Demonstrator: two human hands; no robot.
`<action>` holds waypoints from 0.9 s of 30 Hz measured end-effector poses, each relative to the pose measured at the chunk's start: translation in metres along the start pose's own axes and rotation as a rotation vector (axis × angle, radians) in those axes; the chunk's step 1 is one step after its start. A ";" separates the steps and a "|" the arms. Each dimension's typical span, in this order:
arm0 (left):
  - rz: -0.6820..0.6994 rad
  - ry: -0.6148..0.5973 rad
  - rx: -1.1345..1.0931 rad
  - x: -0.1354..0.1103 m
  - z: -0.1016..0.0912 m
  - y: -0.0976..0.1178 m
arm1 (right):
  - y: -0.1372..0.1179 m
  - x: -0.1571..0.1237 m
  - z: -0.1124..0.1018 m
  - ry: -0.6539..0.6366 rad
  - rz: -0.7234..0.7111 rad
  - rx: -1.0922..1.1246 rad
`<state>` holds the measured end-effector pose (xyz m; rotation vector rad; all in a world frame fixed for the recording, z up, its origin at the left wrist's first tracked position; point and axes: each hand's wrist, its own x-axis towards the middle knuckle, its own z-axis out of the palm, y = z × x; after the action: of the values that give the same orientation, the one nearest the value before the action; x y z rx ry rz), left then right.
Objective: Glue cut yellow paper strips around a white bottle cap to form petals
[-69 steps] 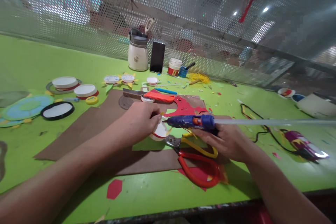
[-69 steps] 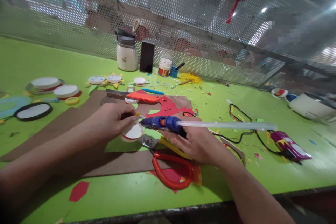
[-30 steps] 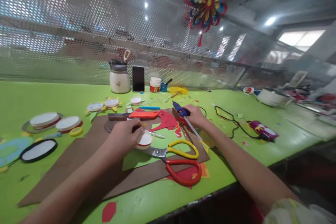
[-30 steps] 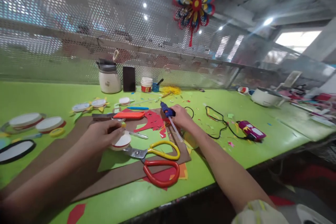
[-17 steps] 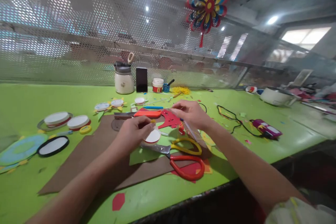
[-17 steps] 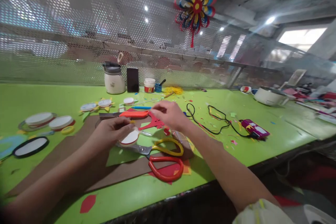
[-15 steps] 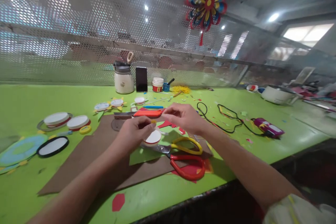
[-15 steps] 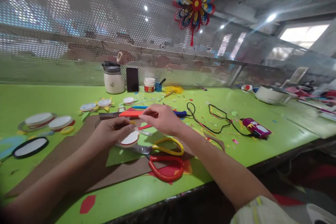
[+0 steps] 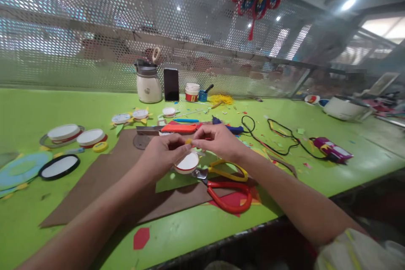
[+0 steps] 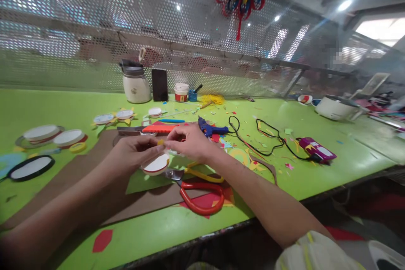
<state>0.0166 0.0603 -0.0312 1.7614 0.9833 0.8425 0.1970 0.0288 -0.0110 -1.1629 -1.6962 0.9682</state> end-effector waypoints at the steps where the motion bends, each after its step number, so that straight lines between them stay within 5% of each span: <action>1: -0.005 -0.005 -0.009 0.000 0.000 0.000 | 0.000 0.000 0.000 -0.012 0.013 0.015; 17: -0.029 -0.007 0.024 -0.003 -0.001 0.009 | 0.009 -0.002 -0.003 0.060 -0.014 0.038; 23: 0.023 0.017 0.277 -0.002 -0.001 0.006 | 0.007 -0.007 -0.006 0.036 -0.045 0.085; 27: 0.060 0.041 0.466 -0.005 0.002 0.011 | 0.010 -0.013 -0.003 0.030 -0.107 -0.106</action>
<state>0.0192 0.0526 -0.0225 2.1815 1.2310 0.7263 0.2057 0.0192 -0.0215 -1.1364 -1.7848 0.8007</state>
